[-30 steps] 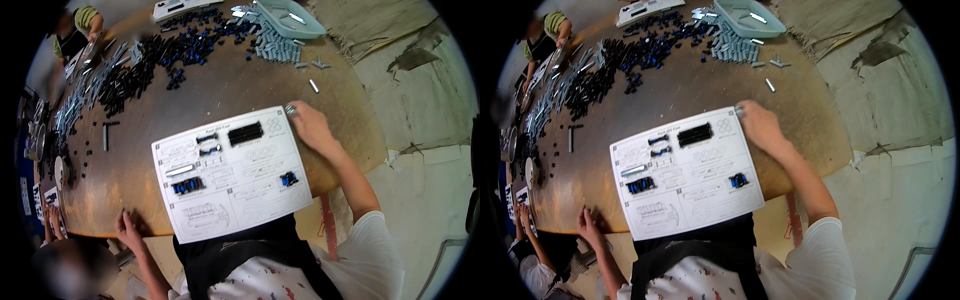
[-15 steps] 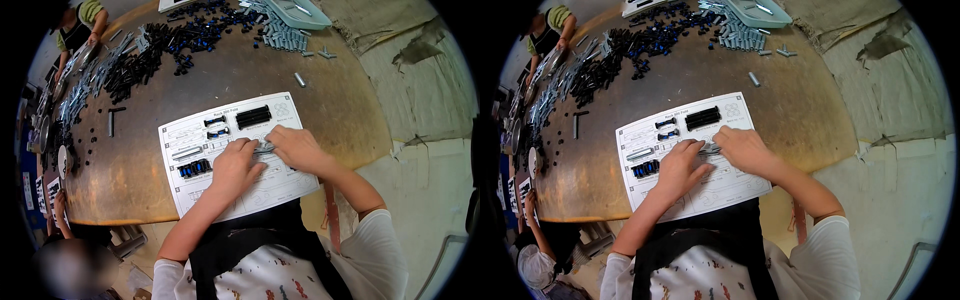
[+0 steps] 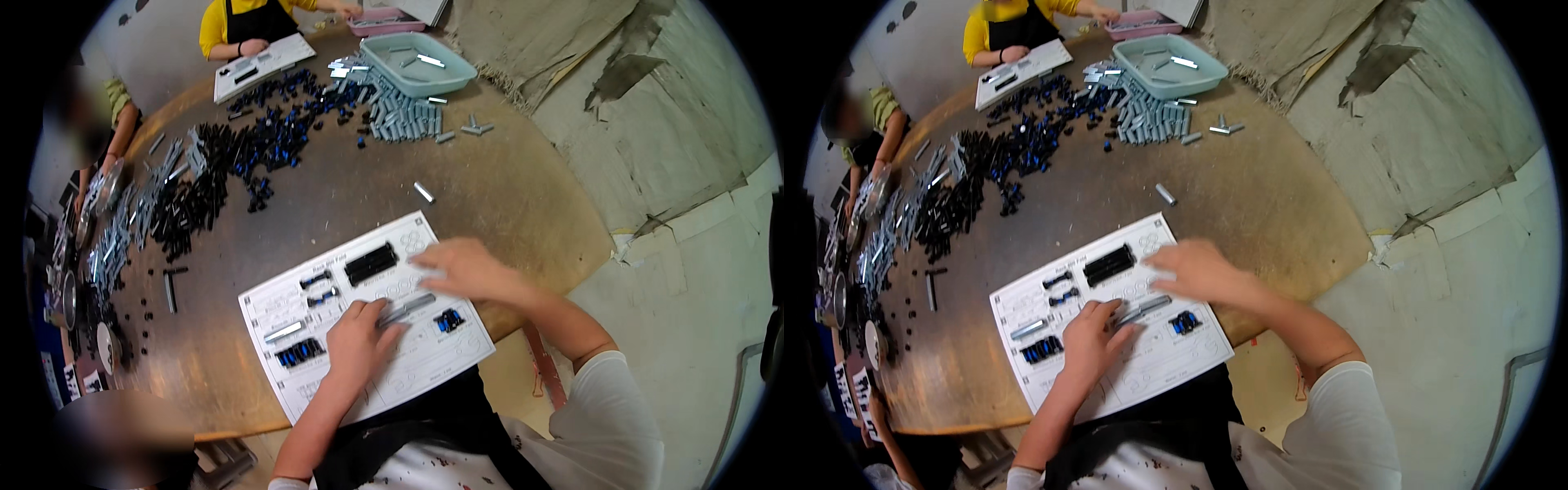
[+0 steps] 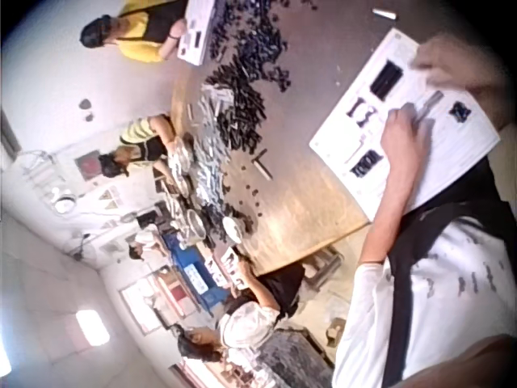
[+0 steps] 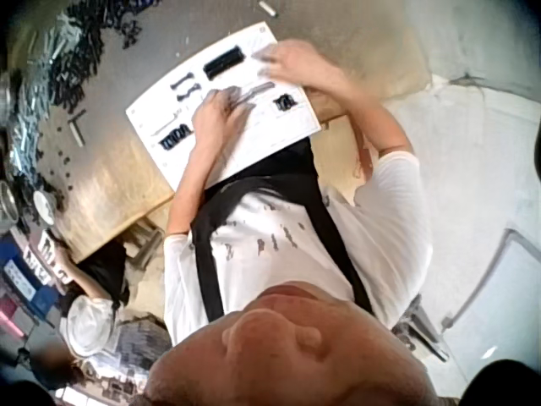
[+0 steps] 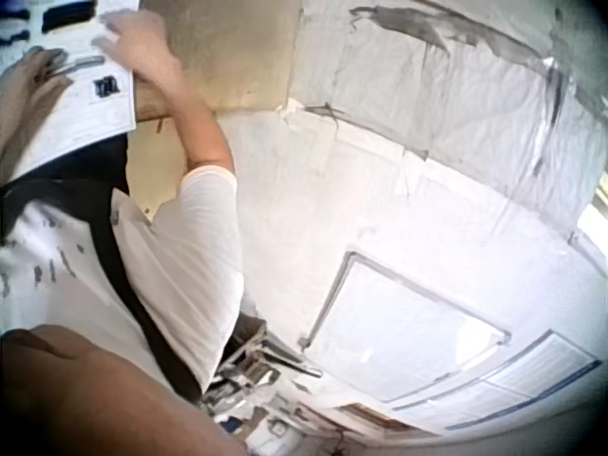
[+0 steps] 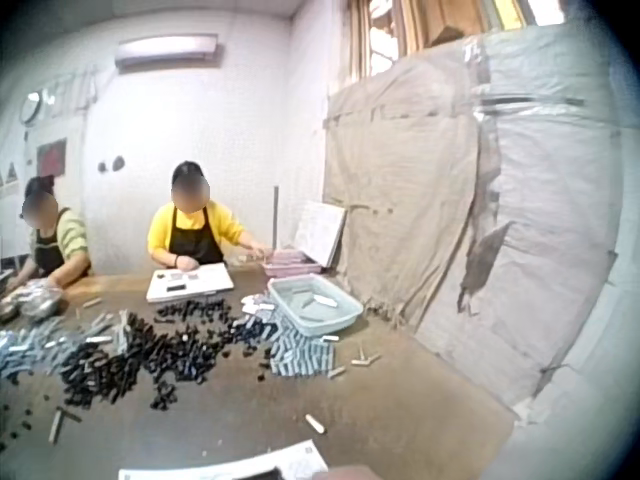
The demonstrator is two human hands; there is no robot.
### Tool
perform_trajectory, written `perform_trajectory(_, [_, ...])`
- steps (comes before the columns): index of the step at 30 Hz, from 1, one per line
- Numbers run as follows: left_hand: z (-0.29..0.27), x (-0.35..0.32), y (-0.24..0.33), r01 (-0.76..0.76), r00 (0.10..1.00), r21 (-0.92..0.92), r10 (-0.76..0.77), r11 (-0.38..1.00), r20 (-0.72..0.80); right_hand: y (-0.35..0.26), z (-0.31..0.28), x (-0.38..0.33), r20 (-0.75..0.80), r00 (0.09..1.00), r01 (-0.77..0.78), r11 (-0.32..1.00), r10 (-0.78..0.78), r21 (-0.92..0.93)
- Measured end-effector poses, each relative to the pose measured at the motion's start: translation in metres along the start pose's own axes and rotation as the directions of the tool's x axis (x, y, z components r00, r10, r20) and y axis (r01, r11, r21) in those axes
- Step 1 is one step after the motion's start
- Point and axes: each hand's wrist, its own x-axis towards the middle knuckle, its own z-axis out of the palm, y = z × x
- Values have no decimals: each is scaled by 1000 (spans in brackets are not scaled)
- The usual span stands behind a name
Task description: The person assembles small mechanical components using bolts, nuts, and metal rods at a workbench. They follow a printed instruction sheet, repeatedly picking parts from piles, joining them, and placing assembled units on the sheet or into a tray.
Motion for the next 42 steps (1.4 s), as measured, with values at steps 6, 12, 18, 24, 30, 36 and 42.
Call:
perform_trajectory(6, [-30, 12, -13, 13, 999, -96, -16, 995, -32, 163, -48, 88, -356, 893, -390, 870, 276, -302])
perform_trajectory(12, [-46, -11, -25, 17, 998, -130, -24, 991, -50, 226, -34, 145, -257, 945, -313, 781, 200, -540])
perform_trajectory(18, [-62, -54, -39, 224, 957, -296, -267, 929, -115, 191, -49, 123, -254, 912, -402, 833, 323, -380])
perform_trajectory(24, [-75, -67, -49, 221, 931, -304, -293, 927, -219, 95, -14, 99, -54, 897, -443, 888, 440, -124])
perform_trajectory(30, [-83, -66, -42, 119, 941, -362, -221, 925, -257, 92, 2, 103, -200, 914, -406, 786, 354, -466])
perform_trajectory(36, [-89, -100, -68, 133, 846, -366, -297, 921, -442, -35, 5, 77, 5, 1000, 11, 999, -11, -43])
perform_trajectory(42, [-91, -85, -58, 41, 903, -190, -118, 981, -413, -108, 82, 36, 146, 951, 299, 927, -271, -228])
